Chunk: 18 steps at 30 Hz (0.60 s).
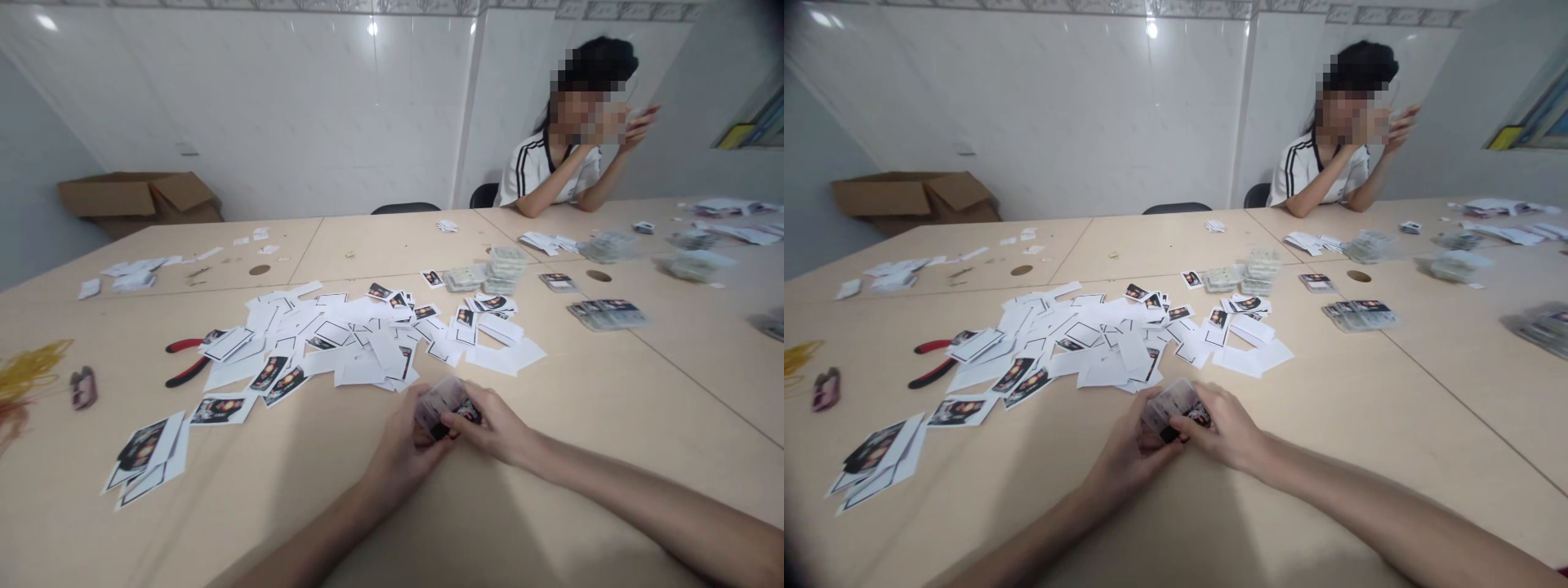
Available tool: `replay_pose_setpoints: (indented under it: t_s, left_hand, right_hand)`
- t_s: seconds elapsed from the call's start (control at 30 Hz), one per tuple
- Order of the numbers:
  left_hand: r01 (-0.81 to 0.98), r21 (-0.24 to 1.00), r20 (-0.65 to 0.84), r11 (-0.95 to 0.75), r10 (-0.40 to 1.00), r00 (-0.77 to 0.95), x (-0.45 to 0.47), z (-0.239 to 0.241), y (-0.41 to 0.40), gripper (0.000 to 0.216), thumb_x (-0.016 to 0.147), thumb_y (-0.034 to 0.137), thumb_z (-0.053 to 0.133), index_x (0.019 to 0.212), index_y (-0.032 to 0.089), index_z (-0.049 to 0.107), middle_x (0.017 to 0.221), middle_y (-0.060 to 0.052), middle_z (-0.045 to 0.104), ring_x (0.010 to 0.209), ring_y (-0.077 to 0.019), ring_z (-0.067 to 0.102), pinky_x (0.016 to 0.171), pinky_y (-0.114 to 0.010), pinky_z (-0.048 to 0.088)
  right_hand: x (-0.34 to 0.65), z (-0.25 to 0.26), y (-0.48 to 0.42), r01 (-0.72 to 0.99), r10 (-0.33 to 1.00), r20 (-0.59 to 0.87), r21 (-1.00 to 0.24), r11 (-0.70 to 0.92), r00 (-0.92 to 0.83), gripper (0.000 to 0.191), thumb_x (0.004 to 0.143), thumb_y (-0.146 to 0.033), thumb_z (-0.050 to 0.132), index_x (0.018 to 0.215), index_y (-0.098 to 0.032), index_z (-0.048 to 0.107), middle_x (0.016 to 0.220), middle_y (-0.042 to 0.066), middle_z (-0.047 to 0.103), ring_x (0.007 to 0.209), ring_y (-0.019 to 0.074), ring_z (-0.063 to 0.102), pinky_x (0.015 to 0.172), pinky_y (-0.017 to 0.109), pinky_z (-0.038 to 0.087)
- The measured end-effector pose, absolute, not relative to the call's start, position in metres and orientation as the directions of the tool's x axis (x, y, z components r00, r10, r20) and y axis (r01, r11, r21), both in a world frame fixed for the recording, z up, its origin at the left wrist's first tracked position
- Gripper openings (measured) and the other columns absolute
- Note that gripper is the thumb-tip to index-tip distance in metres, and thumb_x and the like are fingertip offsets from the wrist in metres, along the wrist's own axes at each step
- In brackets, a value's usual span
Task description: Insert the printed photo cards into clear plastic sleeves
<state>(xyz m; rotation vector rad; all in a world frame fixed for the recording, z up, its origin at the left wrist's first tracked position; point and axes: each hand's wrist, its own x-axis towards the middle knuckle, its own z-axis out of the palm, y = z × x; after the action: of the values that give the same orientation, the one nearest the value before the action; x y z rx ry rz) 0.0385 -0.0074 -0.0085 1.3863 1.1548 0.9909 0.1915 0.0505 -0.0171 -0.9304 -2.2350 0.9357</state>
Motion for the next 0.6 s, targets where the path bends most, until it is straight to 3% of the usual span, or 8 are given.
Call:
replay_pose_setpoints:
  t_s: [0.3,0.6]
  left_hand:
    - [0.114,0.993,-0.025,0.001,0.977,0.210,0.0384,-0.0063,-0.0068,0.041,0.070,0.023,0.055,0.104,0.020,0.032,0.088,-0.004,0.055,0.075,-0.0166,0.058,0.064,-0.031,0.049]
    - [0.176,0.983,0.004,-0.041,0.979,0.203,0.0365,-0.0071,-0.0070,0.040,0.071,0.024,0.054,0.105,0.020,0.033,0.087,-0.003,0.054,0.073,-0.0146,0.055,0.059,-0.025,0.046]
  right_hand:
    - [0.1932,-0.0145,0.0519,0.329,0.725,0.216,-0.782,0.530,-0.654,0.023,0.083,-0.036,0.038,0.088,-0.016,0.049,0.080,0.004,0.054,0.073,0.0147,0.049,0.066,0.025,0.038]
    - [0.1952,-0.0131,0.0598,0.320,0.684,0.205,-0.767,0.557,-0.700,0.036,0.087,-0.040,0.023,0.076,-0.016,0.048,0.074,0.004,0.053,0.070,0.0147,0.047,0.065,0.026,0.038]
